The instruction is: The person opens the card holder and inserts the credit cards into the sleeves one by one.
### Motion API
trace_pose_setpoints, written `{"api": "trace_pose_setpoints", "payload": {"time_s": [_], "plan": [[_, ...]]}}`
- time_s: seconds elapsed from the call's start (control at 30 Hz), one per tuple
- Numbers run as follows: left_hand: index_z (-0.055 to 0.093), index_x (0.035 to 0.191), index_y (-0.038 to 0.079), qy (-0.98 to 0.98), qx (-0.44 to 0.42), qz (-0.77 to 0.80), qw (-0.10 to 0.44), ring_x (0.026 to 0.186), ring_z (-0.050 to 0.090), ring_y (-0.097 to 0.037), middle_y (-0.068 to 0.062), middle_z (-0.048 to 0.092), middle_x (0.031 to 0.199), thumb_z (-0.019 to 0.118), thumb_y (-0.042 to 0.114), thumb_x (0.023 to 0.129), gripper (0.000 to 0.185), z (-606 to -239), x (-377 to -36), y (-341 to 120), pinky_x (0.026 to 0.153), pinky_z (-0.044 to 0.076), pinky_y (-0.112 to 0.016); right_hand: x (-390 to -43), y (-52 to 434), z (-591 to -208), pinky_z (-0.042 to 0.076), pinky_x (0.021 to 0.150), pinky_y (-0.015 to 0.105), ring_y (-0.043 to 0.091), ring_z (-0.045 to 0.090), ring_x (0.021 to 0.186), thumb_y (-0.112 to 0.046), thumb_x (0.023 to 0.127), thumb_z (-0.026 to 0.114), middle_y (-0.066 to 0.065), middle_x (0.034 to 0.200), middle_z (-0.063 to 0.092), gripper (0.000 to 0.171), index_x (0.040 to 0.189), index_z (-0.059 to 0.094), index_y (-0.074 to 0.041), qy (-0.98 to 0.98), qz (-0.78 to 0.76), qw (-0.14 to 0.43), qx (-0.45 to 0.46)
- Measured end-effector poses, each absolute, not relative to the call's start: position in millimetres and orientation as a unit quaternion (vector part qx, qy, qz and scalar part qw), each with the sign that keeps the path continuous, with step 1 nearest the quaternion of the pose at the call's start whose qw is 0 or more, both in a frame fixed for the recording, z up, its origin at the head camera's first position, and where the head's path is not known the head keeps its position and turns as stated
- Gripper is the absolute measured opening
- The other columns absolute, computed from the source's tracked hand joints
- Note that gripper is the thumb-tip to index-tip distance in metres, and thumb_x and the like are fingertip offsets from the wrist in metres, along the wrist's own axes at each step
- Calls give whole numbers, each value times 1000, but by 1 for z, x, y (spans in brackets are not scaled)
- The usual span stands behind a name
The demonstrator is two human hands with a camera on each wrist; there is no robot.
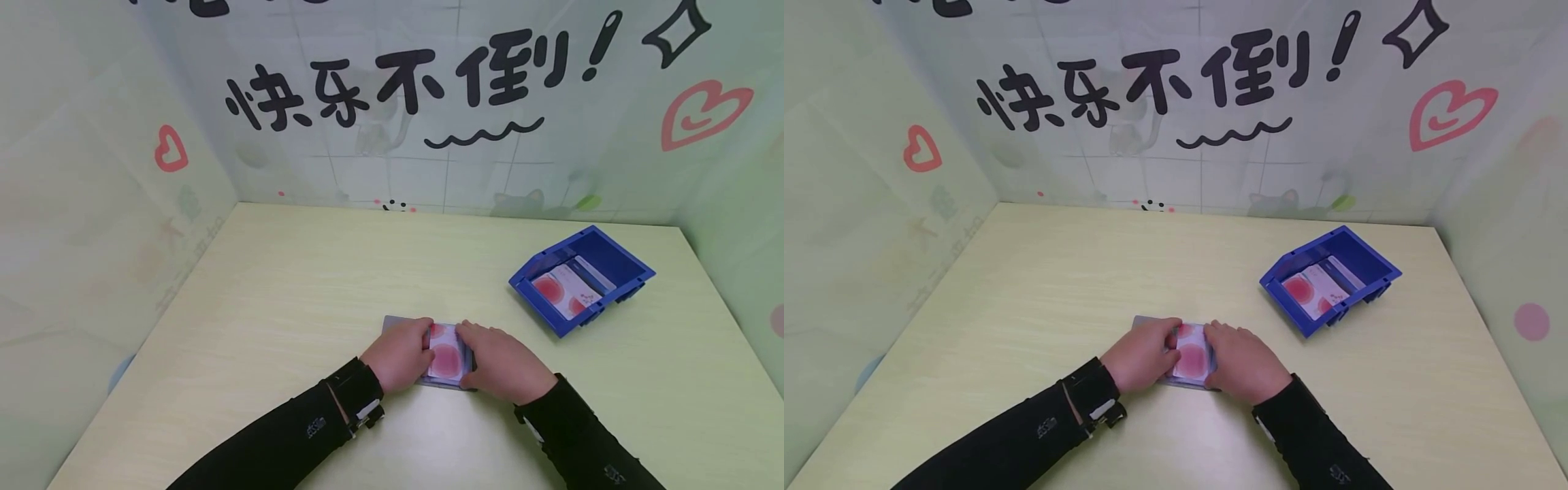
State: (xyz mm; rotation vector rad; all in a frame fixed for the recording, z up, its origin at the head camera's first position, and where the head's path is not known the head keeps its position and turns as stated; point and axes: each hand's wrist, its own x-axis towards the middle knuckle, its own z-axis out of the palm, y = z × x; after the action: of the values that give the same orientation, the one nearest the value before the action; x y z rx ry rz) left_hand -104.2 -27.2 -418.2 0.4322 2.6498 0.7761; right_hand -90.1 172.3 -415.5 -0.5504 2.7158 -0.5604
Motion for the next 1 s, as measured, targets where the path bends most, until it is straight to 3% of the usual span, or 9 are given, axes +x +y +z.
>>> {"api": "trace_pose_setpoints", "payload": {"time_s": [0.1, 0.37, 0.47, 0.6, 0.7, 0.87, 1.0], "plan": [[55, 149, 1, 934, 156, 271, 172, 113, 63, -21, -12, 68, 136, 65, 20, 103, 51, -418, -104, -27, 111, 51, -43, -90, 172, -416, 48, 113, 55, 33, 63, 120, -24, 83, 91, 16, 144, 62, 83, 150, 50, 1, 949, -198, 157, -190], [58, 146, 3, 941, 154, 251, 169, 103, 63, -19, -9, 71, 126, 69, 21, 102, 49, -418, -105, -27, 103, 55, -39, -92, 174, -415, 45, 116, 56, 38, 58, 135, -23, 86, 88, 19, 154, 56, 92, 159, 39, 2, 945, -221, 180, -159], [59, 146, 5, 940, 138, 253, 181, 97, 62, -18, -6, 72, 112, 70, 22, 101, 49, -419, -105, -27, 92, 56, -34, -95, 176, -412, 47, 114, 55, 37, 59, 137, -21, 92, 83, 18, 151, 59, 84, 160, 39, 0, 945, -243, 178, -131], [59, 147, 8, 937, 118, 263, 198, 91, 59, -18, -2, 66, 97, 71, 24, 100, 51, -419, -106, -27, 76, 50, -28, -97, 179, -408, 54, 106, 51, 31, 69, 117, -14, 100, 72, 15, 130, 72, 63, 155, 46, 2, 945, -266, 158, -102], [59, 147, 9, 937, 118, 264, 197, 92, 59, -18, -2, 66, 100, 71, 24, 101, 50, -419, -106, -27, 75, 48, -28, -97, 179, -407, 58, 101, 49, 25, 70, 104, -11, 102, 67, 11, 117, 76, 53, 151, 51, 3, 943, -280, 155, -93], [61, 146, 9, 939, 127, 259, 189, 96, 60, -19, -4, 69, 109, 69, 23, 101, 47, -419, -106, -28, 82, 51, -31, -96, 176, -408, 58, 101, 48, 25, 71, 108, -10, 102, 67, 10, 118, 76, 51, 149, 53, 2, 940, -293, 153, -91], [62, 145, 8, 939, 138, 255, 184, 88, 59, -16, -1, 66, 94, 69, 25, 101, 48, -420, -106, -28, 77, 49, -28, -95, 176, -409, 57, 102, 49, 27, 71, 109, -12, 103, 66, 12, 122, 76, 49, 149, 54, 2, 939, -300, 147, -82]]}}
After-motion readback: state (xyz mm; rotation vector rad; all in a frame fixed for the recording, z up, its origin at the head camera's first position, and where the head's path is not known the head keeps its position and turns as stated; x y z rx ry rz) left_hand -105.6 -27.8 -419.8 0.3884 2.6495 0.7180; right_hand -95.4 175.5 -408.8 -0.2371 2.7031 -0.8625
